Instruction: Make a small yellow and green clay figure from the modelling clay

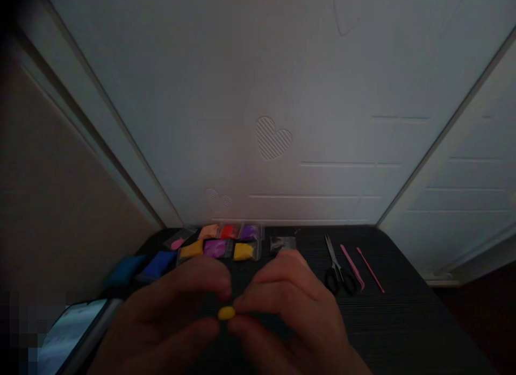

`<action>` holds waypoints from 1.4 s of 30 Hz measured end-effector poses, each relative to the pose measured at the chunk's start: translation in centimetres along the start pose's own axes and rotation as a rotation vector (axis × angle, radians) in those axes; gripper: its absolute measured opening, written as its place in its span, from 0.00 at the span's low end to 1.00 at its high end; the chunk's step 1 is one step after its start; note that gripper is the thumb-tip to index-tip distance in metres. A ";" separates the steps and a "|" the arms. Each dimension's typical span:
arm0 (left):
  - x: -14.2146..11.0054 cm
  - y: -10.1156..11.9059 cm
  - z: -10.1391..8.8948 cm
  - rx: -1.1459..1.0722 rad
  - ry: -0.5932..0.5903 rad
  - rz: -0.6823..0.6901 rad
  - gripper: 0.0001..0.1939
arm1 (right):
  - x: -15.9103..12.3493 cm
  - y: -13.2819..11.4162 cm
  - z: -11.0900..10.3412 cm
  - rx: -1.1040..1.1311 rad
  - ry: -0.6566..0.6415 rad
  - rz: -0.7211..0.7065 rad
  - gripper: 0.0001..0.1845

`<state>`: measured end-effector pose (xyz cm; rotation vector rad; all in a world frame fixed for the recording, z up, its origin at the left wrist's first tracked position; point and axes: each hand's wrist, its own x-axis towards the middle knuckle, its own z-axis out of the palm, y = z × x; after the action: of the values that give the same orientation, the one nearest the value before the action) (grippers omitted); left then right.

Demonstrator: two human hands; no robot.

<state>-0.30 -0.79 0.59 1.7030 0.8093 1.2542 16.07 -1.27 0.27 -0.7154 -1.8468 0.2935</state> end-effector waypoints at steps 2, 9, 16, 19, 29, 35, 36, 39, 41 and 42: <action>0.0 0.1 0.1 -0.004 0.010 -0.060 0.09 | 0.1 0.0 -0.1 -0.036 0.008 -0.014 0.10; 0.2 0.2 0.2 -0.025 -0.033 -0.148 0.05 | 0.1 0.2 -0.2 -0.235 -0.011 -0.142 0.13; 0.1 0.2 0.3 -0.035 0.009 -0.161 0.01 | 0.2 0.2 0.1 -0.265 0.029 -0.191 0.11; 0.3 0.4 0.3 -0.045 -0.034 -0.189 0.01 | 0.4 0.1 0.2 -0.262 0.069 -0.198 0.12; 0.2 0.2 0.4 -0.089 -0.079 -0.199 0.01 | -0.1 0.4 0.3 -0.258 0.038 -0.185 0.13; 0.4 0.0 0.1 -0.151 -0.093 -0.193 0.06 | -0.1 0.5 0.2 -0.211 0.004 -0.174 0.12; 0.4 0.1 0.1 -0.159 -0.089 -0.197 0.06 | -0.1 0.4 0.2 -0.202 0.004 -0.170 0.13; 0.5 0.2 0.1 -0.171 -0.080 -0.206 0.06 | -0.2 0.4 0.2 -0.178 0.004 -0.144 0.13; 0.5 0.3 0.1 -0.176 -0.088 -0.210 0.06 | -0.3 0.4 0.1 -0.162 0.000 -0.125 0.13; 0.5 0.3 0.1 -0.182 -0.093 -0.215 0.06 | -0.4 0.4 0.1 -0.152 -0.006 -0.122 0.14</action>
<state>-0.05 -0.50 1.05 1.4756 0.7761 1.0609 16.23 -1.16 -0.27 -0.7026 -1.9241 0.0764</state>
